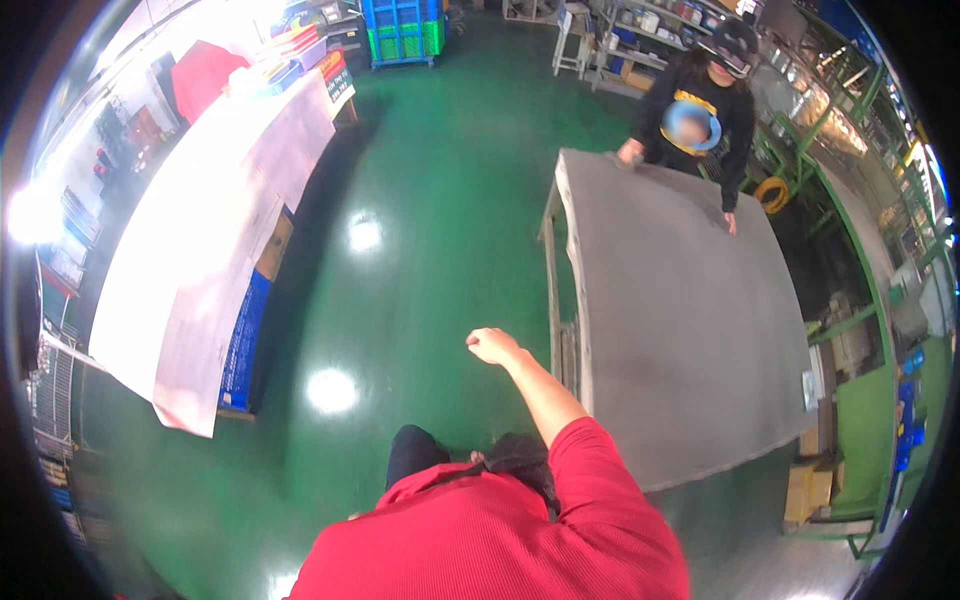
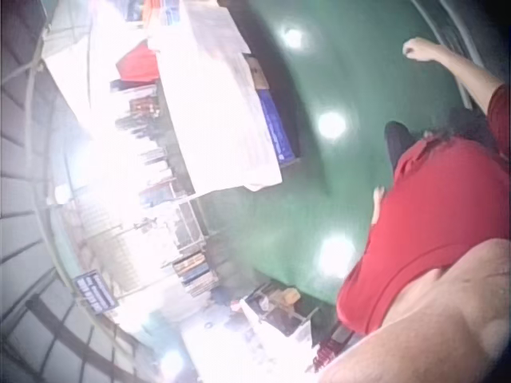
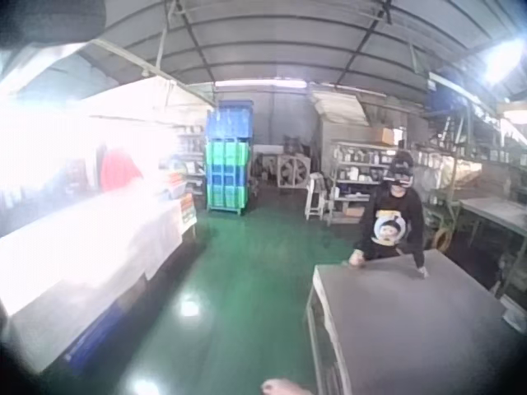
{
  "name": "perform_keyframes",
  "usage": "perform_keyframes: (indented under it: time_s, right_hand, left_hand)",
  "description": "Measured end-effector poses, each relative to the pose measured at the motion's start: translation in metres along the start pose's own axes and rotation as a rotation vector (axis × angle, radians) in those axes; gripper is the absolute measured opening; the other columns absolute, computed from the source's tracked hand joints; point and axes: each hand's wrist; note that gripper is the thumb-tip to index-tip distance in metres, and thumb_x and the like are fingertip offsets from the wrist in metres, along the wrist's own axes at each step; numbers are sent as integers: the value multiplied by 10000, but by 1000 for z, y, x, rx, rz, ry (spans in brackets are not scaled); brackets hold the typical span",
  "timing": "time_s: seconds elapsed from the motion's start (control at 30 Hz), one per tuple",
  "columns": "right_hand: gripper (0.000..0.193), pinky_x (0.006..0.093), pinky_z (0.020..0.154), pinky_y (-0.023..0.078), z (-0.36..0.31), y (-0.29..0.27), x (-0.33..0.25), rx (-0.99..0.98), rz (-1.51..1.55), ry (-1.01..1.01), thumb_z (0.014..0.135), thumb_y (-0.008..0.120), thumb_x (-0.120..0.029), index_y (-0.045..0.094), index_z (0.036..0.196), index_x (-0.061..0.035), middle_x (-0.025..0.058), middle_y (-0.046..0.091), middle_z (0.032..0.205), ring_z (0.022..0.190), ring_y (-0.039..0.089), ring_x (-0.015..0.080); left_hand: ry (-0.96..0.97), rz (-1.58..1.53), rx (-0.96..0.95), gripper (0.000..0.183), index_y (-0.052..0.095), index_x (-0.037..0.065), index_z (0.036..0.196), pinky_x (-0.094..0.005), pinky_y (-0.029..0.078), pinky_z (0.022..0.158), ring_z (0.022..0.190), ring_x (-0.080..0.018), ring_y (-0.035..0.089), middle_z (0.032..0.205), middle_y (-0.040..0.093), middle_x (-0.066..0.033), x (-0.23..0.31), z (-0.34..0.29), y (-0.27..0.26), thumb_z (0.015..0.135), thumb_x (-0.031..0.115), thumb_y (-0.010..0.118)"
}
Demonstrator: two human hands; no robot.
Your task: The person uses a duster to clean several chairs and tables, organizes a spray bottle and items into a basket, adjusts a floor fan, and moves several plastic bins and a large curved board between different work surfaces.
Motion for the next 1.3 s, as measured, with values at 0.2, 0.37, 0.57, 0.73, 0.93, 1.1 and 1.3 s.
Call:
perform_keyframes:
  time_s: [0.2,0.37,0.57,0.73,0.93,1.1,1.3]
  right_hand:
    - [268,294,664,499,224,-38,7,190,257,-158,840,537,-218,589,1056,-68,89,648,888,748,624,152]
    - [230,394,665,458,272,-56,121,-94,128,506,779,482,-218,609,838,-35,170,602,841,774,575,312]
    - [151,344,449,473,266,-111,195,5,602,1070,809,492,-157,597,804,-49,87,602,709,575,598,210]
    - [138,372,453,479,389,-187,202,85,712,1334,816,483,-60,591,883,-7,138,598,766,620,605,250]
    - [164,352,356,335,749,-343,172,-75,539,889,787,466,-56,486,625,-54,56,505,550,442,495,193]
    - [214,259,448,427,1041,-468,87,147,376,138,837,505,-131,585,1017,-47,54,610,730,551,564,111]
    - [181,258,477,440,1219,-500,47,116,425,83,830,491,-64,595,976,-47,33,596,697,546,555,102]
  left_hand:
    - [-199,-11,-535,198,664,100,851,-411,504,721,869,-308,613,940,640,-119,-31,89,-123,738,199,535]
    - [106,297,-499,192,667,101,844,-418,501,738,880,-305,612,947,639,-121,-5,334,-357,727,192,543]
    - [101,-497,546,303,597,21,954,-442,450,801,930,-393,555,975,595,-217,97,616,-791,843,259,446]
    - [204,-864,685,299,618,70,989,-385,474,761,851,-320,611,878,633,-171,168,771,-988,834,274,465]
    - [71,-466,324,323,570,4,853,-468,451,783,877,-411,557,929,595,-230,141,853,-895,826,297,436]
    - [-371,-529,-173,346,630,25,893,-436,452,816,954,-367,563,993,599,-214,95,830,-784,775,289,442]
    - [-413,-377,-653,335,638,8,891,-439,461,799,919,-357,583,981,604,-215,54,949,-887,773,268,462]
Point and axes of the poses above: each hand's wrist, its own z-axis towards the middle knuckle, its own y-axis out of the palm, x = y × z
